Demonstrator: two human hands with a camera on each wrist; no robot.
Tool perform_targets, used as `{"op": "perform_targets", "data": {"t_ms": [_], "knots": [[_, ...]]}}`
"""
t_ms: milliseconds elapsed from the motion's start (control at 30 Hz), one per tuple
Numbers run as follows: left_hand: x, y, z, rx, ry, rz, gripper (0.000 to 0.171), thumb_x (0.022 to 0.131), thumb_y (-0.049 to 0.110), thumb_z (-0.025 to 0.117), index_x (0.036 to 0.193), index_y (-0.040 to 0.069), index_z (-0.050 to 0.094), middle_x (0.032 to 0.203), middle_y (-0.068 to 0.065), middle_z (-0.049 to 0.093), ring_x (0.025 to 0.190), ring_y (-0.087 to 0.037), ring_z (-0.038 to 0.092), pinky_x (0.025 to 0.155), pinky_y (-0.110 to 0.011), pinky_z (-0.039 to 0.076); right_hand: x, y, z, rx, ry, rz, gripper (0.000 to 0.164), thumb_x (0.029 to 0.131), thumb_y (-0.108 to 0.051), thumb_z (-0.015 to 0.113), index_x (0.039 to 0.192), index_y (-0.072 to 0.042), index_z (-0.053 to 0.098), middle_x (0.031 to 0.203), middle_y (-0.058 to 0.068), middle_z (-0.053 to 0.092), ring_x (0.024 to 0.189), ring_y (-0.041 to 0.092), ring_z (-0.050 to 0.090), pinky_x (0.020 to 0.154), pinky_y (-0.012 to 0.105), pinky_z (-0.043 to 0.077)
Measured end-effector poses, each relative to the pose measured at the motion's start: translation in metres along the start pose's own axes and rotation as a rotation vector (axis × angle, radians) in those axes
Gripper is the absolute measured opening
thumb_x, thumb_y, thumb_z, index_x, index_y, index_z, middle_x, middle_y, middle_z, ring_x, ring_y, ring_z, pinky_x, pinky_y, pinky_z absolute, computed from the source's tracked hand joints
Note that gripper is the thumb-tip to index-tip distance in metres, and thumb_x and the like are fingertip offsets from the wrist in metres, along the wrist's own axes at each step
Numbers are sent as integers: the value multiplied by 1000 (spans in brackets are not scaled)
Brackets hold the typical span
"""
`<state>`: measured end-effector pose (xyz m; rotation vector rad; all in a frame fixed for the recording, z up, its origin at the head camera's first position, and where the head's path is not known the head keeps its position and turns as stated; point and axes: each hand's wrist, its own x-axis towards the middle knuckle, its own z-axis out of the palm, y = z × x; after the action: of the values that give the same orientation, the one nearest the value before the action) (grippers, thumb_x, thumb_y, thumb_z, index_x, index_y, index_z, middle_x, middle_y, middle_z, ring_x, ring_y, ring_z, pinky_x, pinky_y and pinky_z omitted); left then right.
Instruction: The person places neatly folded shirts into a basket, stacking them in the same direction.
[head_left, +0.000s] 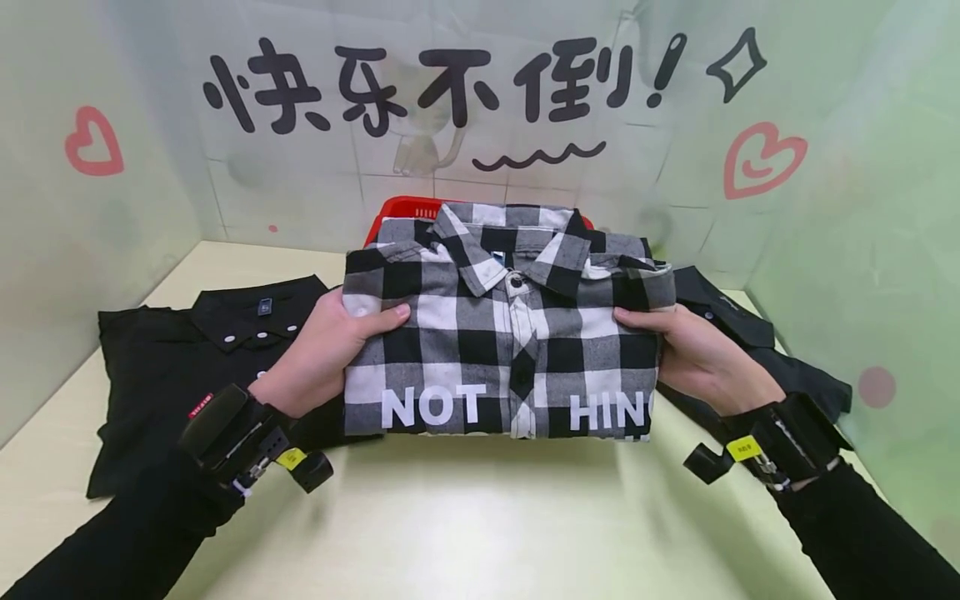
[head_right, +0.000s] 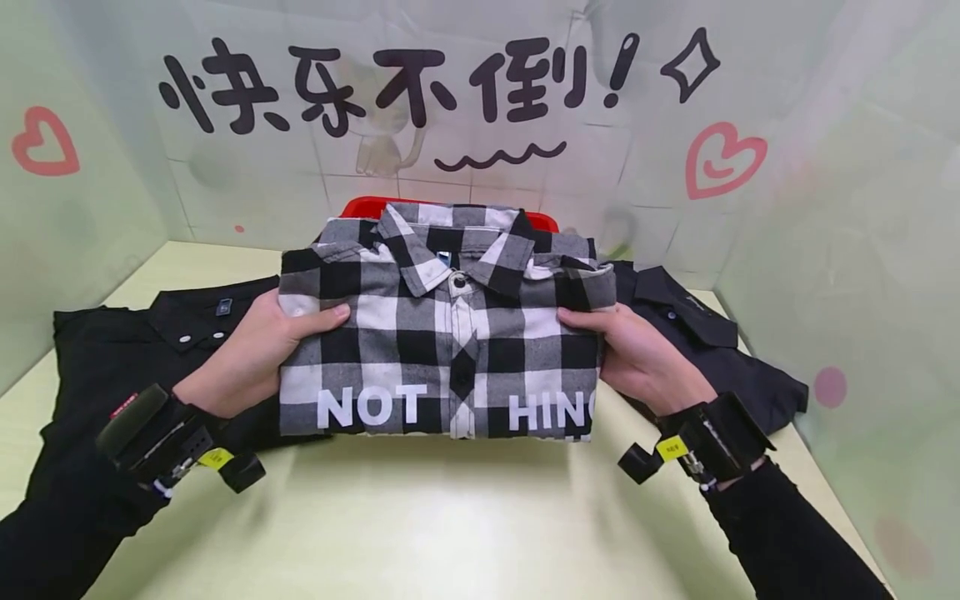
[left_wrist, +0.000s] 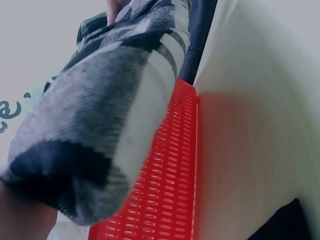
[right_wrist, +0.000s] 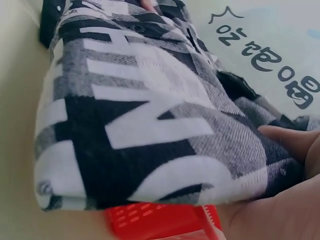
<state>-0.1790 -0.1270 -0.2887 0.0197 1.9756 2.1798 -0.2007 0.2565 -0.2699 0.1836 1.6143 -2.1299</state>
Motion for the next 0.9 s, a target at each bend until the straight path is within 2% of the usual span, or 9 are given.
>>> {"op": "perform_targets", "data": {"t_ms": [133, 267, 400, 533, 700, 900], "knots": [[8, 8, 1, 0, 21, -12, 55, 87, 22, 77, 130, 8, 45, 117, -15, 62, 94, -26, 69, 78, -41, 57, 5, -9, 8, -35, 49, -11, 42, 94, -9, 68, 130, -11, 48, 110, 5, 68, 99, 21, 66, 86, 39, 52], [22, 19, 2, 34, 38, -19, 56, 87, 23, 77, 131, 9, 44, 119, -15, 61, 94, -26, 69, 77, -40, 57, 11, -22, 19, -117, 146, -22, 46, 91, -16, 73, 128, -11, 46, 106, 3, 67, 94, 20, 67, 80, 38, 54], [46, 37, 1, 66, 60, -24, 57, 88, 21, 76, 133, 10, 43, 121, -14, 59, 95, -25, 68, 76, -38, 57, 23, -40, 28, -215, 196, -69, 40, 93, -19, 71, 125, -9, 48, 106, 3, 66, 92, 18, 67, 77, 35, 55], [74, 50, 1, 68, 67, -86, 56, 89, 17, 75, 134, 9, 43, 123, -12, 57, 98, -25, 65, 79, -36, 56, 42, -53, 31, -311, 251, -114, 34, 96, -20, 65, 123, -8, 48, 114, 6, 62, 95, 18, 65, 77, 33, 54], [104, 57, 3, 166, 95, -171, 58, 89, 18, 75, 136, 9, 43, 126, -11, 55, 104, -26, 60, 87, -37, 52, 65, -55, 36, -397, 332, -97, 39, 99, -20, 61, 131, -5, 45, 124, 9, 53, 103, 22, 58, 85, 35, 51], [130, 70, 4, 237, 136, -205, 60, 91, 20, 73, 141, 11, 41, 131, -10, 52, 111, -27, 54, 97, -37, 46, 89, -68, 43, -422, 397, -103, 46, 99, -17, 60, 139, -2, 41, 127, 11, 53, 107, 23, 56, 94, 37, 47]]}}
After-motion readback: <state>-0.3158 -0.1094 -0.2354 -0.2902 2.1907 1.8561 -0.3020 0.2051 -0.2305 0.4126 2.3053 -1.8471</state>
